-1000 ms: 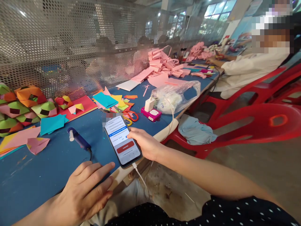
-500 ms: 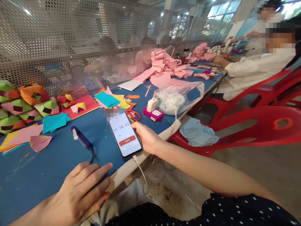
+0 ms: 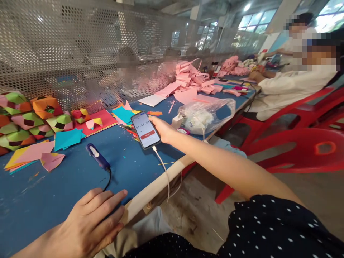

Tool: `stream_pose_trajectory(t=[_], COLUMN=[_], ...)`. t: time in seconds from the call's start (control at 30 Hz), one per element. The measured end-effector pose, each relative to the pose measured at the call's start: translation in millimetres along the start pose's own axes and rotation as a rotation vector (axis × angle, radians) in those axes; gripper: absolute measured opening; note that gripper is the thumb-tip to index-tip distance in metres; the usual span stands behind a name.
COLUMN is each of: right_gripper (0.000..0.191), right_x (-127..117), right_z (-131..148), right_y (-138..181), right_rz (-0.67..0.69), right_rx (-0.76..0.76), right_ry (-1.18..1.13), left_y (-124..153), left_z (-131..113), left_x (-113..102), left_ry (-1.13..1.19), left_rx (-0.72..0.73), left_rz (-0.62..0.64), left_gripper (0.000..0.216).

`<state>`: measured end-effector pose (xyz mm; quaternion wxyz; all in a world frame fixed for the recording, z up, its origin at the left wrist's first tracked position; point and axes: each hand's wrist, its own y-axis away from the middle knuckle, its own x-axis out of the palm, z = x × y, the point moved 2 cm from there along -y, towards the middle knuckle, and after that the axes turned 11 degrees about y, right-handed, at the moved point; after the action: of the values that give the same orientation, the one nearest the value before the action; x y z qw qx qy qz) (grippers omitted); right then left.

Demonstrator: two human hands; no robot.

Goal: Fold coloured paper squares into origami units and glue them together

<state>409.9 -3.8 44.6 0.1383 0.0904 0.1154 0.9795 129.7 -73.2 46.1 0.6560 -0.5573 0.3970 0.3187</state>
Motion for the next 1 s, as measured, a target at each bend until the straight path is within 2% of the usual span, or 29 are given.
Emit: stream_pose_trajectory(t=[0.23,0.5,0.63,0.87,1.0], right_gripper=[0.030,0.035,0.032,0.016,0.025], right_x=[-10,-22,-28,-30,-25], right_z=[16,16,16,18,19], right_y=[-54,-89,-100,-104,-97], right_rz=[-0.113,-0.088,-0.066,-0.157,-0.191], right_rx=[0.020,0.107,0.128,0.142,0.137], right_ry=[0.161,0.360,0.477,0.725,0.876], left_y=[19,35,41,46,49], left_z=[4,11,12,9,7], left_x=[-2,-3,-2,-8,-9], left_ry=[0.003,-0.014,0.003,-0.008,-0.017], left_rx=[-0.032,-0.044,-0.053,-0.040,-0.042], left_rz=[0.015,0.002,-0.016,-0.067,-0.077], left_gripper=[0.017,0.017,0.017,0.017,0.017])
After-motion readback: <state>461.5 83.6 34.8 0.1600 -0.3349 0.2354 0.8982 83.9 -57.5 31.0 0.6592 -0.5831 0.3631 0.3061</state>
